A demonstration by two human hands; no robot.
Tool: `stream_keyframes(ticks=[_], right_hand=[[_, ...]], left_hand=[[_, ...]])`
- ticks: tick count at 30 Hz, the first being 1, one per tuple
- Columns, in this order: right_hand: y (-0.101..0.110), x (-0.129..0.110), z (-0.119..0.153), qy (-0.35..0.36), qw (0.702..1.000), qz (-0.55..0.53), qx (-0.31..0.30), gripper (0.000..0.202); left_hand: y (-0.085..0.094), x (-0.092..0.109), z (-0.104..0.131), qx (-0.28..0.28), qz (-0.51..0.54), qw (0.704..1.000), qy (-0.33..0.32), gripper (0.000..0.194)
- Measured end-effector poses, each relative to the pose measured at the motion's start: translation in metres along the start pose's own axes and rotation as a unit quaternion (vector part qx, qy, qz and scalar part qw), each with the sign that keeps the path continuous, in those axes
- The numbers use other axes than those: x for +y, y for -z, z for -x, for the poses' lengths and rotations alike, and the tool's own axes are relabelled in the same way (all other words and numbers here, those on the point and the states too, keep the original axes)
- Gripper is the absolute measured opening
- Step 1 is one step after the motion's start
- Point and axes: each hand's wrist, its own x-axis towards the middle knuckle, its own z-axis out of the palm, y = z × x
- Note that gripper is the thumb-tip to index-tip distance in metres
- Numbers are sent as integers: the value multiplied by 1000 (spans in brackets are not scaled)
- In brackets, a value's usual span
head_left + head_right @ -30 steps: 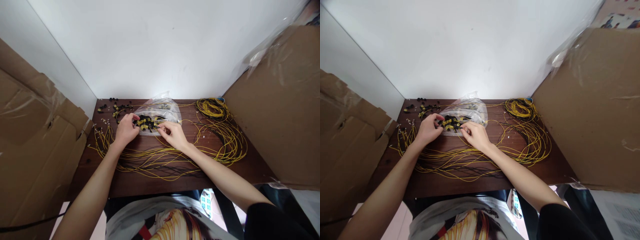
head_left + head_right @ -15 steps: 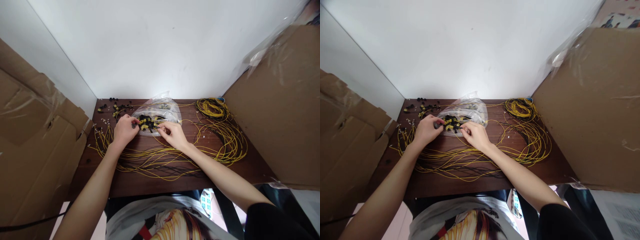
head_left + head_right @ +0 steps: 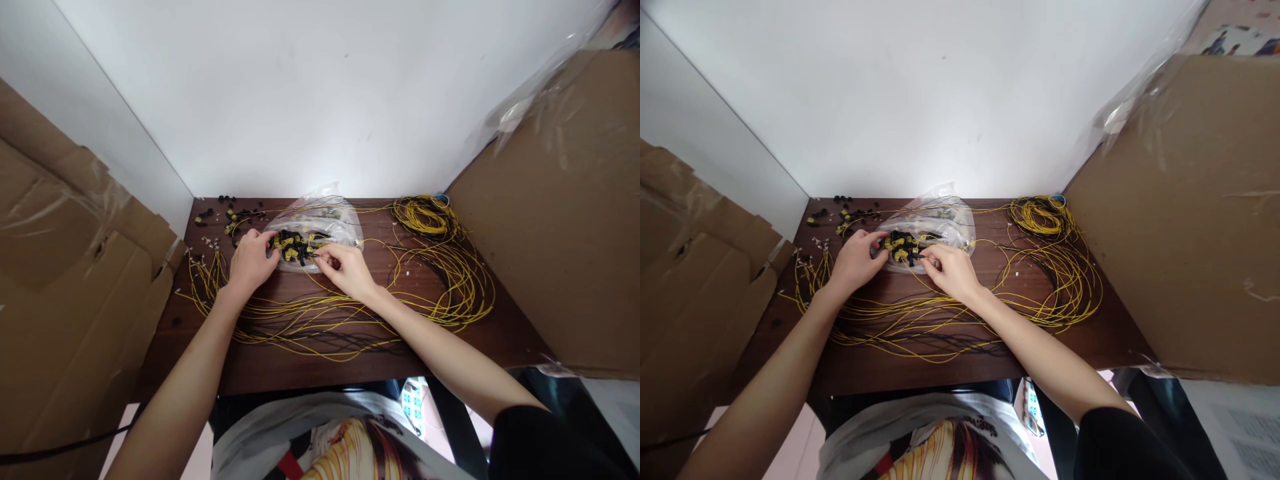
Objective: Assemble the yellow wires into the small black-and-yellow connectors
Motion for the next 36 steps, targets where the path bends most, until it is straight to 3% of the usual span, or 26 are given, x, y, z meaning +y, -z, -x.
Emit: stream_keyframes(ticks=[8, 21, 26, 31, 36], right_hand=[[0, 0, 0, 0, 1000, -1, -2, 13], [0, 0, 0, -6, 1000, 5, -9, 13], [0, 1, 0, -7, 1000, 4, -10, 13], [-1, 1, 1, -5, 1000, 2, -11, 13], [-1, 1, 1, -4, 1000, 6, -15, 14]], left_hand=[[1, 0, 0, 10, 9, 1000, 3, 25], [4, 2, 1, 12, -22, 998, 62, 31], [-1, -2, -1, 26, 3, 999, 31, 30], [-4, -9, -7, 77, 31, 996, -8, 34], [-2, -24, -13, 135, 14, 989, 56, 42]])
